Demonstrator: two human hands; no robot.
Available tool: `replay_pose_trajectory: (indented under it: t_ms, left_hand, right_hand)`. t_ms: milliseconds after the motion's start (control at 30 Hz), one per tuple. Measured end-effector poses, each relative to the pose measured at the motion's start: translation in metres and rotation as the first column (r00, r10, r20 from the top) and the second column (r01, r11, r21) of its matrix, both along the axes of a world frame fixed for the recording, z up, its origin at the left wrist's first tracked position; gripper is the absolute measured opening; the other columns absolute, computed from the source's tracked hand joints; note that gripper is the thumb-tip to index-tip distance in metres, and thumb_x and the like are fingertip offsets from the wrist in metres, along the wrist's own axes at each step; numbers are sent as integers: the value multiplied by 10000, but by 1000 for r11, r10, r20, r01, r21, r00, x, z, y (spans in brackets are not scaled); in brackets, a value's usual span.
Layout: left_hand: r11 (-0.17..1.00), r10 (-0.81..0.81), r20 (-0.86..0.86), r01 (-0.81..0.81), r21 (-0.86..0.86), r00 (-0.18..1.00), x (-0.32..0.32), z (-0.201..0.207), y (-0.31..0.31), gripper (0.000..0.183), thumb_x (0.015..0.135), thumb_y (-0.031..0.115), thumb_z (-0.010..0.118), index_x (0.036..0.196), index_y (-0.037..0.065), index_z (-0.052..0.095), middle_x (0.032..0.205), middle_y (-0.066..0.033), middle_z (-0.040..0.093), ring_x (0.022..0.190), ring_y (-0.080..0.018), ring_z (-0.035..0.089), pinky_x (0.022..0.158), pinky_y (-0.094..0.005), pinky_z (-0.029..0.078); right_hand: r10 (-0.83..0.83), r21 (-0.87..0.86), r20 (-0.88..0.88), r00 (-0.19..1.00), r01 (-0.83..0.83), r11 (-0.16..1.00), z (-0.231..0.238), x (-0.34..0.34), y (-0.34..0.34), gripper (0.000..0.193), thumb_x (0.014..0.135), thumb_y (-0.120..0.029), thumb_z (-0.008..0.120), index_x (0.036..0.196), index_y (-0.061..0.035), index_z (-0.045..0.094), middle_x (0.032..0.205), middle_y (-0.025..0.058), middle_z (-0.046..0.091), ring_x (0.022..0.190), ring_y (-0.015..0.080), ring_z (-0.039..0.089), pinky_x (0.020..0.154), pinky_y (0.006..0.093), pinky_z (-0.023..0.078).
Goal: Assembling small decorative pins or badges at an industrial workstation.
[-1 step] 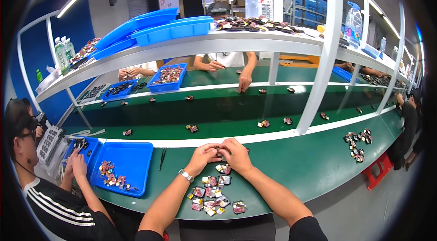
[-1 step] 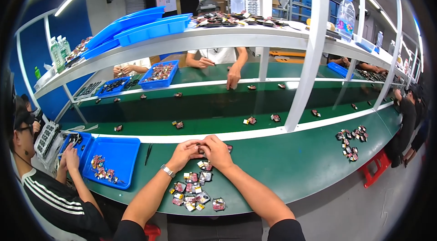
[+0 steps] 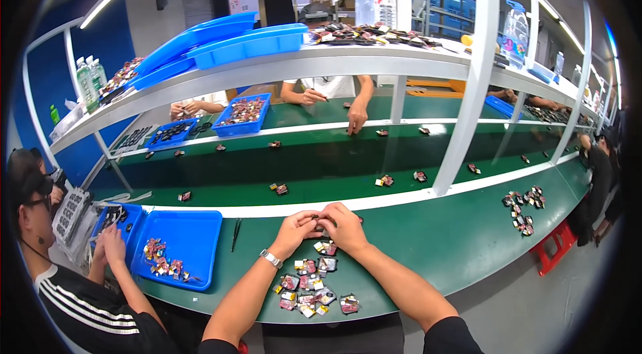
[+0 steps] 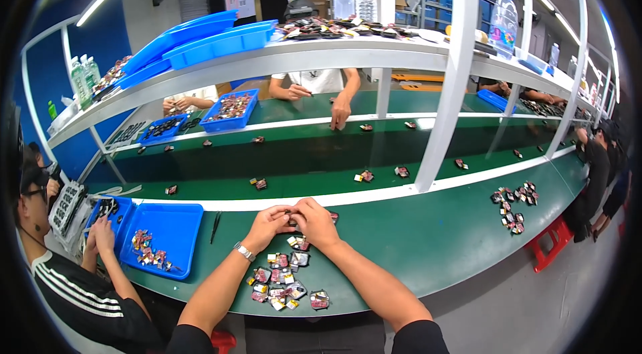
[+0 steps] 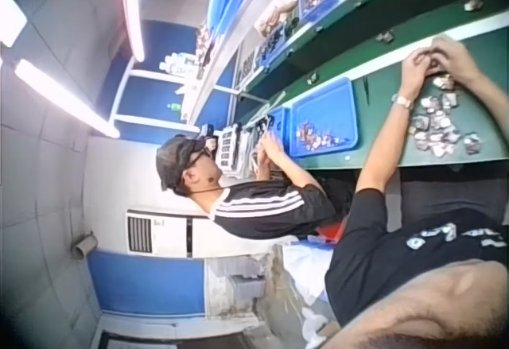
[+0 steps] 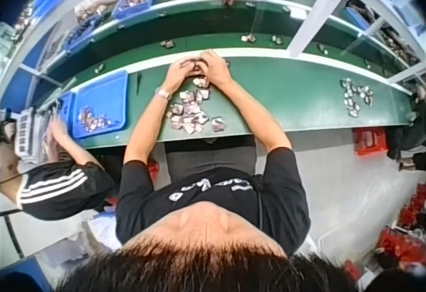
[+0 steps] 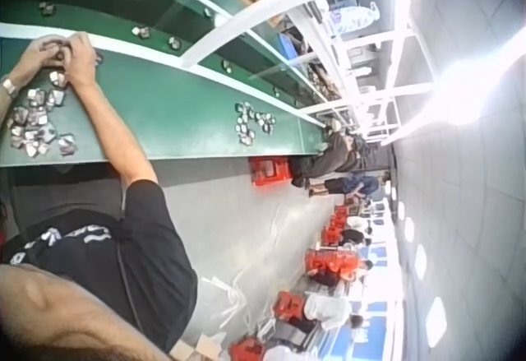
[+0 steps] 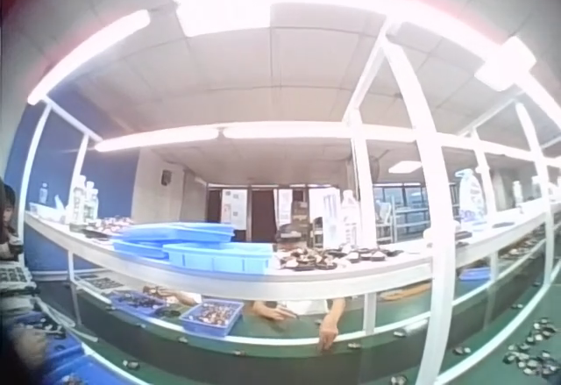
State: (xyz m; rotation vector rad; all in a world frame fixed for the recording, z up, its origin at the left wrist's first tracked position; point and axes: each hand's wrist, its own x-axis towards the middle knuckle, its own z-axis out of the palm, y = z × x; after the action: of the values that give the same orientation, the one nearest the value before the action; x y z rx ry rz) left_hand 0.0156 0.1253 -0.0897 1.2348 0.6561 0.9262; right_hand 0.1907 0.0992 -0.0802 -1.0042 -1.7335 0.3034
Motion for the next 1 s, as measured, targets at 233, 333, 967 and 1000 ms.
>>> replay_pose_trajectory:
  t_ms: [233, 333, 967, 1000]
  left_hand:
    - [991, 122, -95, -115, 72, 988, 5, -14, 5, 244, 964, 25, 497, 1190, -54, 542, 1077, -113, 652, 920, -142, 649, 723, -249, 578]
    - [978, 159, -152, -134, 159, 976, 10, -20, 5, 227, 960, 23, 506, 1169, -54, 548, 1035, -105, 657, 877, -126, 645, 671, -231, 565]
    - [972, 173, -244, -126, 196, 954, 6, -17, 1, 177, 951, 55, 533, 1109, 1, 592, 982, -71, 669, 811, -95, 621, 598, -219, 515]
    - [965, 212, -212, -170, 199, 954, 8, -17, 3, 174, 950, 49, 532, 1106, 0, 592, 966, -69, 670, 807, -98, 625, 592, -219, 515]
  right_hand:
    - [51, -135, -59, 997, -59, 989, -3, 2, 1, 207, 796, -66, 702, 982, -10, 632, 944, 104, 622, 750, 204, 637, 678, 314, 524]
    - [16, -214, -82, 997, -34, 976, -3, 2, 2, 229, 797, -68, 702, 1008, -13, 632, 959, 110, 621, 740, 201, 629, 675, 304, 522]
    - [-679, -360, 374, 632, 773, 522, -14, 158, 89, 800, 696, -461, 778, 1273, 23, 508, 1213, 203, 560, 1135, 384, 498, 975, 464, 417]
    - [-684, -365, 371, 628, 776, 515, -17, 158, 89, 800, 696, -461, 778, 1273, 23, 508, 1213, 203, 560, 1135, 384, 498, 975, 464, 417]
